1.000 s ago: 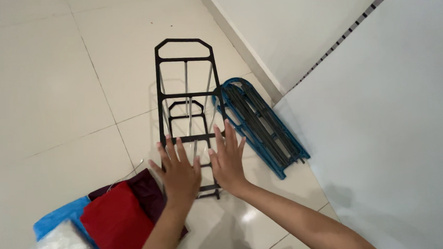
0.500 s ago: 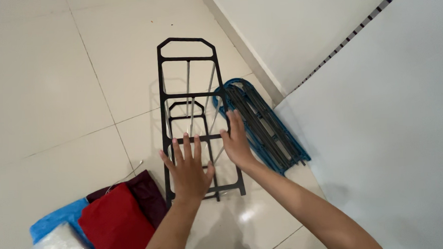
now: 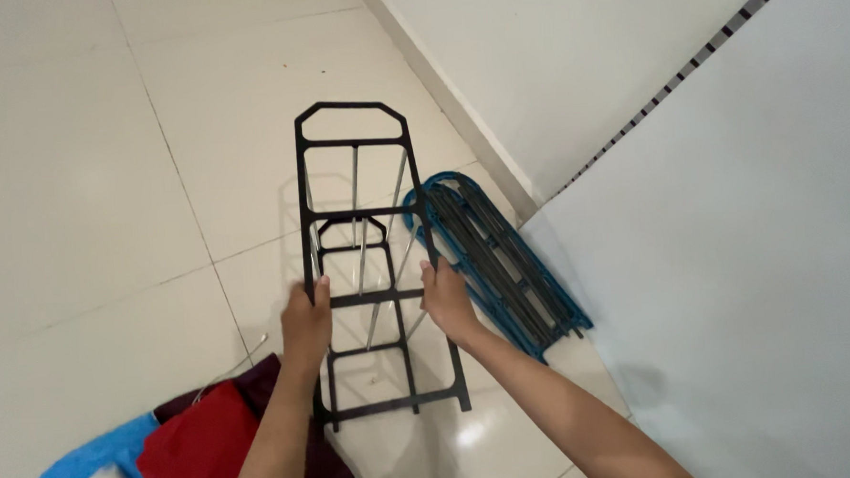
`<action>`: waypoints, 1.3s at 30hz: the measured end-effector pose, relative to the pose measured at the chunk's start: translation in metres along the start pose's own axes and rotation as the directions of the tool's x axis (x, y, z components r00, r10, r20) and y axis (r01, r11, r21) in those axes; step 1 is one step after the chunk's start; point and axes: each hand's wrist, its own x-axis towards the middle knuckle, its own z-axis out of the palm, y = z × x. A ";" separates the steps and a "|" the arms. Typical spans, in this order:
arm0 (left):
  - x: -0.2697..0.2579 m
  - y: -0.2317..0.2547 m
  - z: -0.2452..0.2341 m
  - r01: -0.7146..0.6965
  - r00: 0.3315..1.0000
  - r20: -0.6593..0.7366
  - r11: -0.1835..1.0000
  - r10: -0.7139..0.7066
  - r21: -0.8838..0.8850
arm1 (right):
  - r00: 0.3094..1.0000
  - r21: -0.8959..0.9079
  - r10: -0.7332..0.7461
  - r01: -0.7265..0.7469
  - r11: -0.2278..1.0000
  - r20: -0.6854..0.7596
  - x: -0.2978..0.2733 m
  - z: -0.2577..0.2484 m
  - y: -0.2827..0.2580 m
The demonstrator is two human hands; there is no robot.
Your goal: The person assembles a metal shelving unit by inserting horizontal metal rods into the slots of two vertical black frames. They align the rods, slide them into place, and adjust the frames to ensure stability.
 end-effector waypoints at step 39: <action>-0.044 -0.004 -0.020 0.367 0.893 0.336 0.917 -0.300 -0.157 | 0.896 -0.553 -0.440 0.398 0.732 0.062 0.000 0.035 -0.068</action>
